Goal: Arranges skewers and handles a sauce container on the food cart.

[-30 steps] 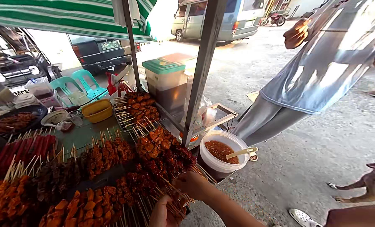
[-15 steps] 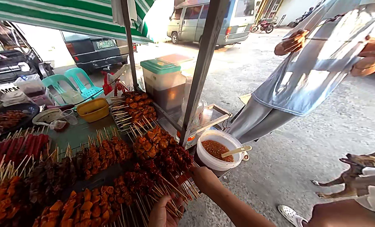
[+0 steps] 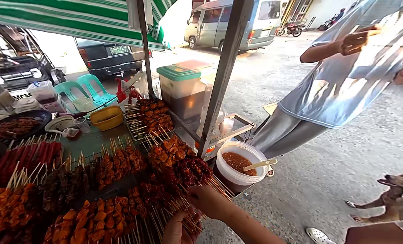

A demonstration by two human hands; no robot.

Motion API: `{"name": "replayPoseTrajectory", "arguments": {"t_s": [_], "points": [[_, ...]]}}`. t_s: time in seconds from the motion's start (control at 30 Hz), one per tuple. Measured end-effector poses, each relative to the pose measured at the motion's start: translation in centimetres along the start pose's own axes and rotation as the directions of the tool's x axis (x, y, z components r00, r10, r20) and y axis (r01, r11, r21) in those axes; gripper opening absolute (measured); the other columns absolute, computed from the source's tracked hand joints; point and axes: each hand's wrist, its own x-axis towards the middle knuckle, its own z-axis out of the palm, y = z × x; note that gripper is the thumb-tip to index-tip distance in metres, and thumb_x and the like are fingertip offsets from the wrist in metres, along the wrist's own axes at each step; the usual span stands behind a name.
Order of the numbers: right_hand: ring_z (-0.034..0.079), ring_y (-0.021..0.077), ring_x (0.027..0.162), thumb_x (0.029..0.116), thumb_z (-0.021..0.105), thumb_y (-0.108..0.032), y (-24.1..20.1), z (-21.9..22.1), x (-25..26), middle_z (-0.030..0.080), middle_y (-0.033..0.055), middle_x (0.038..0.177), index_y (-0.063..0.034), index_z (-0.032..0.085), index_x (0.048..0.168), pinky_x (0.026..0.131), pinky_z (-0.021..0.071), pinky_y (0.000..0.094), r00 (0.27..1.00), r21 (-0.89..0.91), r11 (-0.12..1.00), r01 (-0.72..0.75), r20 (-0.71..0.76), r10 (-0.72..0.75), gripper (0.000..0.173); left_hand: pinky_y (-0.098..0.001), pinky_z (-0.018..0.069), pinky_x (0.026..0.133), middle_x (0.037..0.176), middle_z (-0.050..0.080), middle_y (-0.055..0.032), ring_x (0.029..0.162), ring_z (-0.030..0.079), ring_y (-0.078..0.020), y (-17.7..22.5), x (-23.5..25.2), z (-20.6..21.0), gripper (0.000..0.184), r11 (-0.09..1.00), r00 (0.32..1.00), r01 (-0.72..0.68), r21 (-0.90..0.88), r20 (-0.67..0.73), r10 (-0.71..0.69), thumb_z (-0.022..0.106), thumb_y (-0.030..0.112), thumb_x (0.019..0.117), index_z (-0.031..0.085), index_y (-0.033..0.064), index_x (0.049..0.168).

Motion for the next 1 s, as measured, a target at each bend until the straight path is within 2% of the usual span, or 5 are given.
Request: {"name": "replayPoseTrajectory", "arguments": {"t_s": [0.13, 0.57, 0.7, 0.87, 1.0], "points": [[0.066, 0.0367, 0.111, 0.1105, 0.043, -0.021, 2.6, 0.1, -0.3, 0.069, 0.0230, 0.113, 0.0023, 0.064, 0.121, 0.099, 0.0496, 0.0518, 0.963, -0.072, 0.986, -0.148, -0.237, 0.127, 0.033, -0.0375, 0.0609, 0.066, 0.104, 0.068, -0.0187, 0.078, 0.071, -0.0273, 0.0, 0.1, -0.3, 0.019, 1.000, 1.000, 0.016, 0.011, -0.007, -0.016, 0.048, 0.005, 0.1026, 0.052, 0.0014, 0.120], [0.059, 0.0415, 0.127, 0.1060, 0.055, -0.022, 3.5, 0.3, 0.4, 0.064, 0.0265, 0.130, 0.0031, 0.062, 0.129, 0.106, 0.0458, 0.0579, 0.932, -0.117, 0.927, -0.358, -0.110, 0.346, 0.035, -0.0381, 0.0602, 0.069, 0.106, 0.069, -0.0178, 0.082, 0.071, -0.0273, 0.3, 0.0, -0.6, 0.016, 0.998, 0.999, 0.032, 0.047, 0.006, -0.032, 0.049, 0.006, 0.1027, 0.052, 0.0025, 0.118], [0.061, 0.0362, 0.122, 0.1052, 0.058, -0.025, 2.1, 0.3, -0.3, 0.062, 0.0246, 0.129, 0.0031, 0.065, 0.128, 0.107, 0.0470, 0.0475, 0.938, 0.013, 0.989, -0.150, -0.313, 0.146, 0.037, -0.0383, 0.0605, 0.070, 0.104, 0.069, -0.0176, 0.082, 0.071, -0.0272, 0.4, 0.1, -0.8, 0.015, 0.999, 0.999, 0.038, 0.029, 0.027, -0.039, 0.048, 0.007, 0.1033, 0.053, 0.0027, 0.117], [0.065, 0.0334, 0.113, 0.1071, 0.053, -0.027, -0.2, 2.4, 1.5, 0.069, 0.0221, 0.117, 0.0013, 0.068, 0.121, 0.100, 0.0477, 0.0520, 0.998, 0.063, 0.996, -0.056, 0.005, 0.056, 0.035, -0.0376, 0.0607, 0.068, 0.095, 0.066, -0.0177, 0.077, 0.069, -0.0263, 0.4, 0.1, -0.6, 0.015, 0.998, 0.998, 0.057, 0.041, -0.012, -0.057, 0.050, 0.009, 0.1030, 0.054, 0.0027, 0.116], [0.066, 0.0306, 0.105, 0.1066, 0.050, -0.018, 0.0, 2.8, 1.1, 0.069, 0.0207, 0.108, 0.0027, 0.067, 0.116, 0.094, 0.0490, 0.0473, 0.994, 0.109, 0.993, -0.041, -0.096, 0.052, 0.029, -0.0378, 0.0606, 0.069, 0.103, 0.067, -0.0181, 0.082, 0.070, -0.0267, 0.5, 0.0, -0.8, 0.020, 0.998, 0.999, 0.041, 0.041, 0.005, -0.042, 0.047, 0.007, 0.1031, 0.052, 0.0030, 0.122]]}}
